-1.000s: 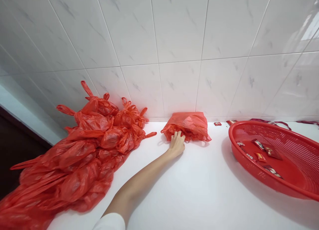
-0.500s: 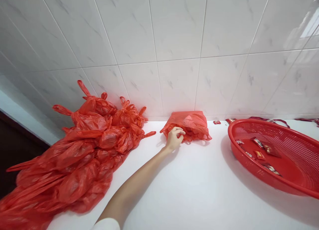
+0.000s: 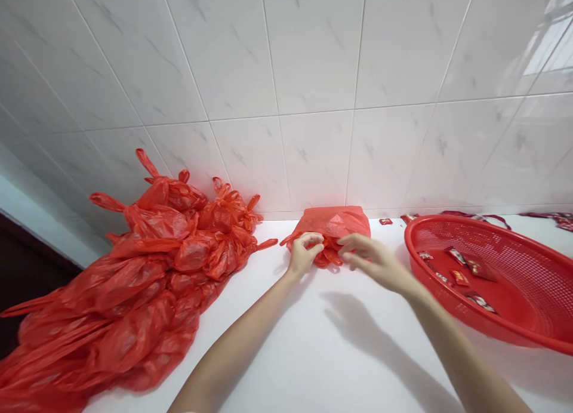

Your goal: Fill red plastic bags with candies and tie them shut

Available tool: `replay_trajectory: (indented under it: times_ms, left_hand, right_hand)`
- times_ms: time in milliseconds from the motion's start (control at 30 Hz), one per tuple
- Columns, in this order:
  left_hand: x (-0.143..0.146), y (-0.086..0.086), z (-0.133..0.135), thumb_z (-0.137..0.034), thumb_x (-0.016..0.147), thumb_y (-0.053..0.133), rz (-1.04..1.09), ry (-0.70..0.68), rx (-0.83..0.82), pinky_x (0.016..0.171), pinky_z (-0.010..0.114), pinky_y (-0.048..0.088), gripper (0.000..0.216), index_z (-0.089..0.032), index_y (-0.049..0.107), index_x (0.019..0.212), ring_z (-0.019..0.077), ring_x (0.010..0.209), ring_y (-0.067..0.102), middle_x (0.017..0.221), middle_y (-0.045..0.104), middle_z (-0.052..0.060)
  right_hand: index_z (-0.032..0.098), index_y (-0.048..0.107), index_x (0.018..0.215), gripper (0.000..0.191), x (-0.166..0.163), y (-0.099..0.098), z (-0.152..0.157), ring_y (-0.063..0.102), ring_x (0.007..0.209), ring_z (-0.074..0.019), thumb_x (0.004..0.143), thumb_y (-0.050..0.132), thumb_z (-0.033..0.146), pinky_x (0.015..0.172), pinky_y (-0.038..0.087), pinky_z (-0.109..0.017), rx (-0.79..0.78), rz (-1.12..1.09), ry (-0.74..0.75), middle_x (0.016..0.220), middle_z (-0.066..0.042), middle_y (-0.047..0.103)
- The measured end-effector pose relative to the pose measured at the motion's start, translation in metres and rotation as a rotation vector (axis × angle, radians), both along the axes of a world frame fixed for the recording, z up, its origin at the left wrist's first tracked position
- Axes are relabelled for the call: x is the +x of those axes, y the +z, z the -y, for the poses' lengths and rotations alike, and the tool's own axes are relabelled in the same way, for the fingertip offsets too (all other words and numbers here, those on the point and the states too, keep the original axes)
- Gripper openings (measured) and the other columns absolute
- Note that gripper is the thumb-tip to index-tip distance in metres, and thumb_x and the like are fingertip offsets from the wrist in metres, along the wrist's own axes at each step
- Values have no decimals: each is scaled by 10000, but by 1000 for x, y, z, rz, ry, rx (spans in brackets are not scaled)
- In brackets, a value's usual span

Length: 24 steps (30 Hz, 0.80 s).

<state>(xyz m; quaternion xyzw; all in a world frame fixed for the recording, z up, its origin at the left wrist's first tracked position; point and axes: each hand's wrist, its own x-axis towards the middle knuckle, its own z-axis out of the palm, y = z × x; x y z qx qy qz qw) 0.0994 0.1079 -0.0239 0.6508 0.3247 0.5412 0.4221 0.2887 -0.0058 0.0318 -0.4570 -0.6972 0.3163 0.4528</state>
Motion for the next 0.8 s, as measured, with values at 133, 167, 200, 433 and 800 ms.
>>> replay_trajectory:
  times_ms: [133,167,200,433,800]
  left_hand:
    - [-3,-6,18,-117,719,645,-23,-45,-32,822,351,588,135,-171,731,809,198,842,706,875,726,63]
    - [-4,-8,23,-120,725,638,-30,-42,-33,817,353,590,151,-172,728,835,202,856,707,898,719,67]
    - [-6,-11,29,-124,730,634,-36,-34,-31,824,358,589,165,-173,725,858,207,884,706,938,710,73]
    - [-19,-35,58,-175,857,567,-287,-4,286,899,398,547,123,-198,687,869,221,953,656,969,667,74]
    - [28,-51,7,-184,867,545,-641,-31,346,1053,525,491,299,-204,678,1134,331,1152,627,1185,711,116]
  right_hand:
    - [237,531,1421,651,-36,-45,-41,712,932,-250,785,660,177,814,570,-378,-106,99,-62,1151,-88,727]
    - [236,554,1394,636,-41,-54,-48,701,1004,-273,770,662,178,865,554,-400,-103,101,-94,1180,-97,723]
    - [234,599,1335,575,-44,-61,-53,688,1051,-286,765,658,186,900,537,-412,-96,99,-119,1188,-99,725]
    - [213,606,729,189,-34,-65,-58,625,734,-228,835,555,362,729,498,-351,-59,9,-198,752,-45,684]
    - [219,522,722,453,-43,-18,-25,626,736,-192,885,569,638,719,542,-323,-15,-250,-82,736,-14,618]
